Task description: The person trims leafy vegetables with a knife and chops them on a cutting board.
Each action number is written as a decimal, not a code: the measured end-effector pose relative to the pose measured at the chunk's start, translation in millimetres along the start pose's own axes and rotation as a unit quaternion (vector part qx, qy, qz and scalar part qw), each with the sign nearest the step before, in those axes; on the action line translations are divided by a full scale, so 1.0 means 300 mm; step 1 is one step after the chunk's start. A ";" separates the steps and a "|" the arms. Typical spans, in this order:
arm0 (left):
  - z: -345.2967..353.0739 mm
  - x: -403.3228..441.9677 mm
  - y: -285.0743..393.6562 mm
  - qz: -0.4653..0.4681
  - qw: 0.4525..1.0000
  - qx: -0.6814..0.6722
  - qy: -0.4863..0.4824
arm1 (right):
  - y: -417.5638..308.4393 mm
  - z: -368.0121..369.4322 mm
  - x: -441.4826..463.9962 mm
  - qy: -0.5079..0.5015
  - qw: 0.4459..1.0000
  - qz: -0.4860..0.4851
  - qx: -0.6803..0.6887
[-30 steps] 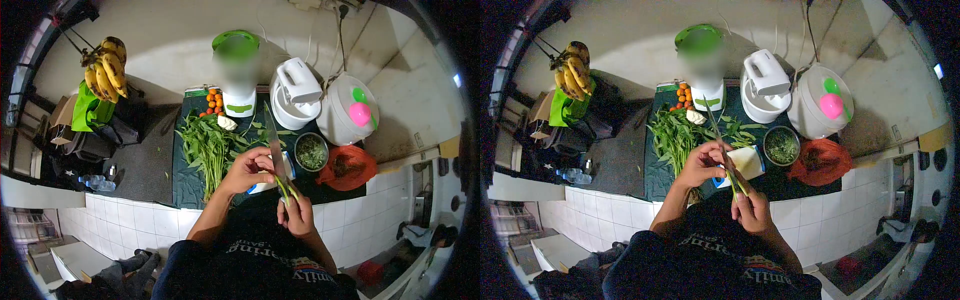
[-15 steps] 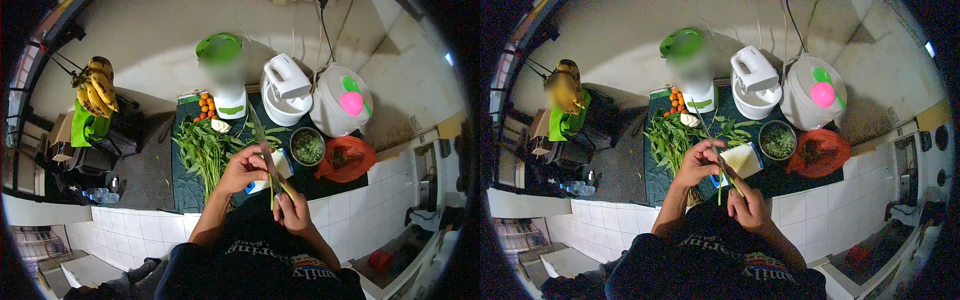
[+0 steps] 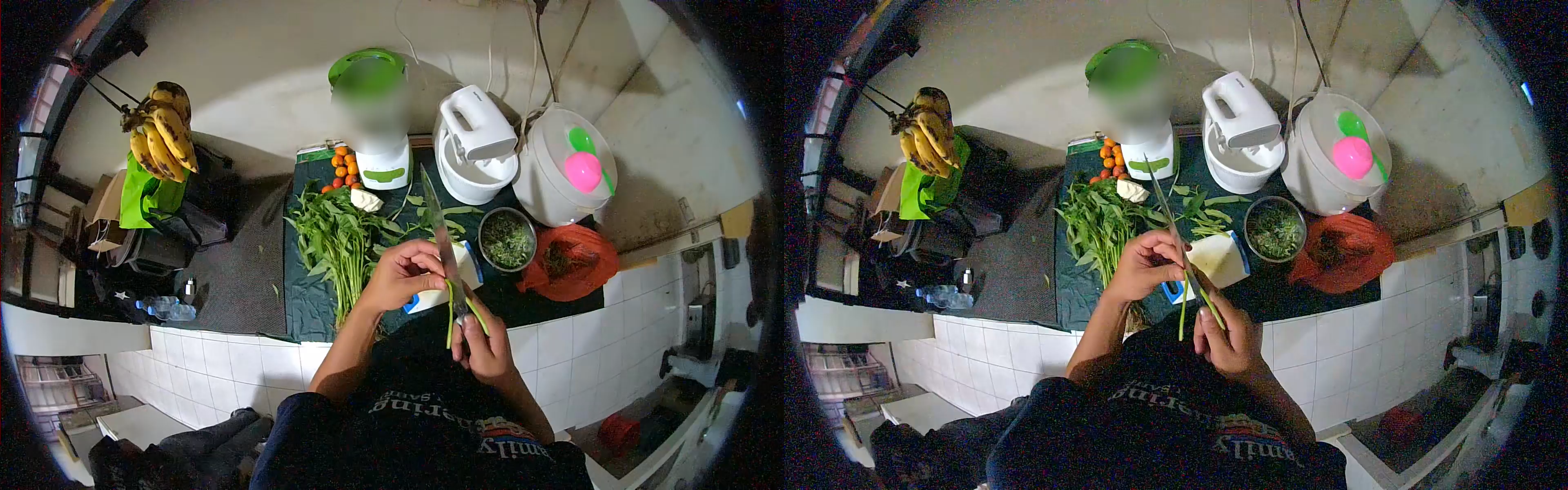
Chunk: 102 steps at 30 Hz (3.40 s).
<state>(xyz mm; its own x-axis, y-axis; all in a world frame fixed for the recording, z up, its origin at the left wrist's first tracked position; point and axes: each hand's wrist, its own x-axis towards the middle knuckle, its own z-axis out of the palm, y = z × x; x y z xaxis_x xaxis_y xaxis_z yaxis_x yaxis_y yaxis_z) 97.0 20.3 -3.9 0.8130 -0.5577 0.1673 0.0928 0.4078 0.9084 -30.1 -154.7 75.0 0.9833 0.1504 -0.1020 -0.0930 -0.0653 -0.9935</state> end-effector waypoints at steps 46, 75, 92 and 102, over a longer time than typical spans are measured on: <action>0.001 -0.003 -0.040 0.014 0.997 -0.013 0.075 | 0.032 0.016 0.003 0.016 0.999 0.032 0.014; -0.138 0.040 -0.347 -0.088 0.976 -0.161 0.120 | 0.146 -0.054 0.042 0.051 0.991 0.118 0.022; -0.186 -0.090 -0.745 -0.281 0.926 0.151 0.200 | 0.385 -0.195 -0.113 0.148 0.955 0.250 0.060; -0.305 -0.127 -0.779 -0.148 0.846 0.497 0.128 | 0.476 -0.172 -0.172 0.170 0.948 0.266 0.032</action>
<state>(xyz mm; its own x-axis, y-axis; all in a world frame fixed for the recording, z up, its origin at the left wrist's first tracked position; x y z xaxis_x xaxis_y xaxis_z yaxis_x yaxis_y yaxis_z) 97.0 12.4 -257.6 0.9485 -0.3017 -0.0960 -0.1113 -0.6015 0.7910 -86.0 -222.6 -59.1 0.7864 -0.2147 -0.5792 -0.5894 0.0196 -0.8076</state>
